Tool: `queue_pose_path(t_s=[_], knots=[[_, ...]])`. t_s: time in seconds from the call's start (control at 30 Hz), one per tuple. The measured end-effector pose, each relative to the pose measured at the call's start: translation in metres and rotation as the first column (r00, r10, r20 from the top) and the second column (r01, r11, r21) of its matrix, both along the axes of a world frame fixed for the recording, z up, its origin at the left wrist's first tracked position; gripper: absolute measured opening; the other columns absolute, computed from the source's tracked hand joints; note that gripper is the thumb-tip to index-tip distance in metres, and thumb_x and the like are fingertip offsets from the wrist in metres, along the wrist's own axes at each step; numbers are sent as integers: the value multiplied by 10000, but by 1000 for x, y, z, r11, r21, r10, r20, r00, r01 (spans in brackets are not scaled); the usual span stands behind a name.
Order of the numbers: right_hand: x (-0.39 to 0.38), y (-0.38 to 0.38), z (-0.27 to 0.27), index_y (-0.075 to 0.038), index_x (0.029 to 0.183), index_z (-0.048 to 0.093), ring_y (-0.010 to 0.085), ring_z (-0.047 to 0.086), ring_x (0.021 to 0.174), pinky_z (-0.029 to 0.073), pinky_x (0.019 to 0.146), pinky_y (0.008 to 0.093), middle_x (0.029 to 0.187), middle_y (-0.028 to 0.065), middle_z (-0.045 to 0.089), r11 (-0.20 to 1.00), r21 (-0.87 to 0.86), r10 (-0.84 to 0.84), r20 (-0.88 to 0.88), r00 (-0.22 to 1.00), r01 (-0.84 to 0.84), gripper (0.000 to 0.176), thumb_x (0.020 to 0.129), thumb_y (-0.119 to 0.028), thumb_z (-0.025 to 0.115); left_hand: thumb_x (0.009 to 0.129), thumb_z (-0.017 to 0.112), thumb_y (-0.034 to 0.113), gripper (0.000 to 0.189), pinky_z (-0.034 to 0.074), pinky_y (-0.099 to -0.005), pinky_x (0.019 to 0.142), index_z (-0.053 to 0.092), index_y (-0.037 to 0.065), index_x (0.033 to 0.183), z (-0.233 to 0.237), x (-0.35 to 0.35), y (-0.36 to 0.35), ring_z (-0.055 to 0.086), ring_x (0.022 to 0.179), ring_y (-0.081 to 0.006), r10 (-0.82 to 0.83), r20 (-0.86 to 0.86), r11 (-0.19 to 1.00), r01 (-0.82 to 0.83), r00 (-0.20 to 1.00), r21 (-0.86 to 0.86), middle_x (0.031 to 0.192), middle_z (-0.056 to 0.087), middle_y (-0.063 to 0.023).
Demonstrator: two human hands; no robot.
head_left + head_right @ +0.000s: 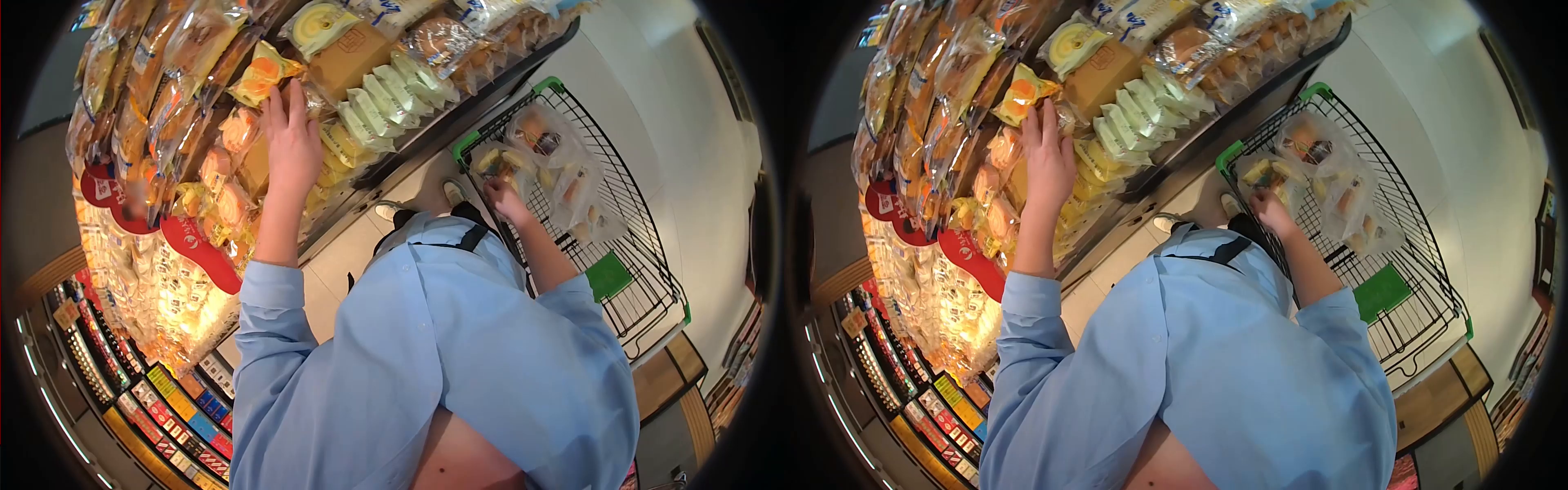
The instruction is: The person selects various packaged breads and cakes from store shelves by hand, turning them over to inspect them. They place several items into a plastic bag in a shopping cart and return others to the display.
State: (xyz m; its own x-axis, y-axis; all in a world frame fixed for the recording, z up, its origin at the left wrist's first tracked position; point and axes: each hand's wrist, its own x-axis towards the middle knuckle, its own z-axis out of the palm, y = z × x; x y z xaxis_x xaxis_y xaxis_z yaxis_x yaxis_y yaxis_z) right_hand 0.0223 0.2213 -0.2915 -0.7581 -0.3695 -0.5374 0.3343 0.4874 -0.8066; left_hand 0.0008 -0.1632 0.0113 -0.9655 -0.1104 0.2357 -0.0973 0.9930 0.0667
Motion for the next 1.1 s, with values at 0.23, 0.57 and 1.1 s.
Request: queue_pose_path(t_s=[0.23, 0.57, 1.1], knots=[[12, 8, -18, 36, 1029, 644, 217, 625, 786, 498, 704, 342, 855, 140, 677, 998, 52, -48, 82, 995, 44, 319, 894, -246, 580, 895, 653, 220, 793, 196, -560, 1159, 223, 74, 1545, 6, -3, 7, 224, 1404, -538, -75, 63, 997, 74, 995, 15, 1531, 232, -335], [-5, 0, -66, -32, 1328, 461, 470, 612, 1058, 479, 903, 488, 1131, 304, 638, 897, 403, -175, -50, 983, 180, 503, 890, -253, 568, 843, 686, 118, 692, 283, -503, 1146, 386, -15, 1452, 39, 14, 100, 346, 1388, -447, -347, -45, 899, 346, 937, 269, 1473, 402, -257], [-50, 18, -13, -5, 1239, 580, 453, 557, 1150, 463, 960, 433, 1233, 269, 605, 946, 112, -282, -173, 944, 303, 336, 957, -161, 481, 875, 655, 47, 588, 390, -389, 1088, 442, 9, 1422, 23, 67, 124, 468, 1323, -359, -277, 216, 759, 76, 936, 646, 1438, 468, -212]])
